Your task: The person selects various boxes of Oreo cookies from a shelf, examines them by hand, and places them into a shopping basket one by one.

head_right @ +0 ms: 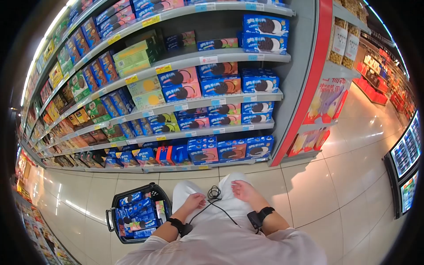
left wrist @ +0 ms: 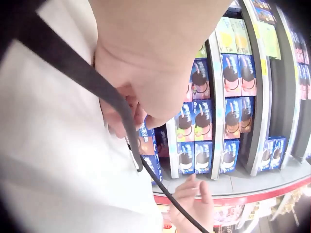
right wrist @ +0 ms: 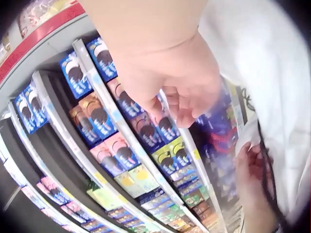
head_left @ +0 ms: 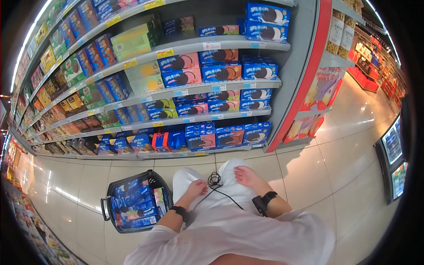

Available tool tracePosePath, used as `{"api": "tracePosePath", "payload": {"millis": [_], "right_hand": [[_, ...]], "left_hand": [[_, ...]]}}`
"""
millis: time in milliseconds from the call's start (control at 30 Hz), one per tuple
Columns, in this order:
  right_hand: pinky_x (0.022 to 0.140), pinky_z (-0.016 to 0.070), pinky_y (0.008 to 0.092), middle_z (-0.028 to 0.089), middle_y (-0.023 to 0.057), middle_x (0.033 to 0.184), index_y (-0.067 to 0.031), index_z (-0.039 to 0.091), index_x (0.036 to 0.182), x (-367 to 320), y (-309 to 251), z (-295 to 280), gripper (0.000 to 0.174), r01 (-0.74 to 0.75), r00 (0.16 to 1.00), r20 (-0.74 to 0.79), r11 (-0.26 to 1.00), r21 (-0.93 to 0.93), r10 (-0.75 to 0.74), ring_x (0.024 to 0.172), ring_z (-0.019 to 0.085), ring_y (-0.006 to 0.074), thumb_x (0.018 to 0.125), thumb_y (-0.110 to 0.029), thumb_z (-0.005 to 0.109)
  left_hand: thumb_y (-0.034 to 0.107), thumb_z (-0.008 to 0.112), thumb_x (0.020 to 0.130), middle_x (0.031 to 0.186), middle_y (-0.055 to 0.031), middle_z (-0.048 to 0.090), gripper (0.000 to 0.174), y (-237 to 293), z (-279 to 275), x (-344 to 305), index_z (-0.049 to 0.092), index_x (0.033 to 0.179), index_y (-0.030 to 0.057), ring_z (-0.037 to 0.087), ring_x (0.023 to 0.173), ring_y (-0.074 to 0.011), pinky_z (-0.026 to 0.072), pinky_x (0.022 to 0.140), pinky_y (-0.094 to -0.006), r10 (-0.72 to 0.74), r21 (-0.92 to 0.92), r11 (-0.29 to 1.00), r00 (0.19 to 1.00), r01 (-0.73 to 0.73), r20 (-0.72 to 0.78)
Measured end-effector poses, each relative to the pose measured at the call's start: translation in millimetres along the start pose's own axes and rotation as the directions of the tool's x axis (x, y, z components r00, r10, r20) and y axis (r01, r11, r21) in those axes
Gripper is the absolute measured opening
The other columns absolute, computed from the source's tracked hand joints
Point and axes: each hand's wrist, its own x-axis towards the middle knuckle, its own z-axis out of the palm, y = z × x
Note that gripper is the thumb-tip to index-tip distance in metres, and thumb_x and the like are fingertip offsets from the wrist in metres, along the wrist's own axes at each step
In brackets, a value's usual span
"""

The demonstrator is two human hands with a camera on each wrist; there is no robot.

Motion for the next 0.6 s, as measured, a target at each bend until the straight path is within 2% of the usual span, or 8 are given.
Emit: {"api": "tracePosePath", "payload": {"millis": [67, 200, 333, 400, 433, 467, 533, 600], "right_hand": [[0.072, 0.0484, 0.0306, 0.062, 0.0046, 0.091, -0.0106, 0.061, 0.104, 9.5, 17.7, -28.4, 0.021, -0.004, 0.998, -0.054, 0.988, 0.155, 0.013, 0.08, 0.058, 0.0172, 0.089, -0.024, 0.054], [0.074, 0.0488, 0.032, 0.062, 0.0054, 0.088, -0.0103, 0.059, 0.107, -10.4, 15.5, -12.5, 0.022, 0.04, 0.999, 0.009, 0.989, 0.142, -0.041, 0.081, 0.058, 0.0176, 0.09, -0.023, 0.053], [0.08, 0.0494, 0.0369, 0.064, 0.0079, 0.092, -0.0093, 0.056, 0.113, -8.0, 29.9, -29.3, 0.026, 0.029, 0.994, 0.102, 0.982, 0.186, -0.048, 0.085, 0.062, 0.0218, 0.093, -0.023, 0.049], [0.085, 0.0494, 0.0409, 0.065, 0.0109, 0.101, -0.009, 0.055, 0.117, 13.2, 28.9, -46.9, 0.028, 0.0, 0.935, 0.344, 0.967, 0.257, -0.091, 0.092, 0.063, 0.0248, 0.095, -0.022, 0.045], [0.085, 0.0493, 0.0413, 0.065, 0.0108, 0.1, -0.0089, 0.055, 0.117, 10.6, 25.6, -42.9, 0.028, -0.004, 0.954, 0.294, 0.971, 0.237, -0.068, 0.091, 0.063, 0.0251, 0.094, -0.021, 0.047], [0.086, 0.049, 0.0415, 0.065, 0.011, 0.1, -0.0086, 0.055, 0.117, 10.4, 25.3, -43.1, 0.028, -0.002, 0.964, 0.261, 0.978, 0.21, -0.054, 0.091, 0.062, 0.0255, 0.093, -0.022, 0.048], [0.086, 0.0487, 0.0416, 0.064, 0.0111, 0.1, -0.0084, 0.055, 0.116, 14.8, 18.7, -43.9, 0.028, 0.01, 0.97, 0.237, 0.986, 0.167, -0.05, 0.092, 0.062, 0.0258, 0.093, -0.022, 0.049], [0.087, 0.0478, 0.0418, 0.063, 0.0113, 0.099, -0.008, 0.054, 0.117, 21.6, 15.5, -43.9, 0.029, -0.041, 0.984, 0.178, 0.984, 0.176, 0.009, 0.092, 0.061, 0.0266, 0.092, -0.022, 0.05]], "left_hand": [[0.021, 0.052, 0.091, 0.083, -0.0037, 0.062, 0.019, -0.6, 5.4, -8.0, 0.062, 0.099, 0.0071, 0.061, 0.072, -0.0139, 0.0504, 0.063, -0.027, 0.005, 0.001, 1.0, 1.0, -0.004, -0.016], [0.021, 0.052, 0.091, 0.08, -0.0041, 0.063, 0.018, -5.7, 4.1, -9.5, 0.061, 0.097, 0.0061, 0.062, 0.07, -0.014, 0.0531, 0.059, -0.0286, 0.034, -0.042, 0.998, 0.999, -0.036, -0.041], [0.019, 0.051, 0.092, 0.084, -0.0024, 0.062, 0.018, -13.7, 3.4, -14.5, 0.061, 0.101, 0.0075, 0.061, 0.075, -0.0138, 0.0501, 0.067, -0.0279, 0.001, -0.192, 0.981, 0.999, -0.009, -0.043], [0.021, 0.052, 0.092, 0.084, -0.0026, 0.062, 0.021, -45.6, -12.7, 6.7, 0.06, 0.105, 0.0074, 0.061, 0.076, -0.0145, 0.0506, 0.07, -0.0303, 0.154, -0.158, 0.977, 0.986, -0.142, 0.069], [0.023, 0.051, 0.093, 0.087, -0.0035, 0.064, 0.025, -76.3, -34.2, 34.9, 0.058, 0.111, 0.007, 0.062, 0.081, -0.0163, 0.0512, 0.076, -0.034, 0.219, 0.018, 0.974, 0.954, -0.227, 0.204], [0.025, 0.05, 0.094, 0.091, -0.005, 0.065, 0.029, -38.8, -18.7, 1.5, 0.056, 0.116, 0.007, 0.063, 0.085, -0.0191, 0.0518, 0.077, -0.0356, 0.038, -0.365, 0.931, 0.989, 0.018, 0.146], [0.027, 0.048, 0.095, 0.099, -0.0085, 0.064, 0.032, -37.5, -26.6, 6.7, 0.055, 0.119, 0.0069, 0.062, 0.095, -0.0219, 0.0504, 0.084, -0.0364, 0.094, -0.479, 0.878, 0.975, 0.014, 0.201], [0.027, 0.054, 0.091, 0.107, -0.0121, 0.061, 0.032, -38.8, -34.5, 17.1, 0.057, 0.113, 0.0045, 0.058, 0.101, -0.0264, 0.047, 0.088, -0.0431, -0.038, -0.561, 0.818, 0.984, 0.13, 0.174]]}}
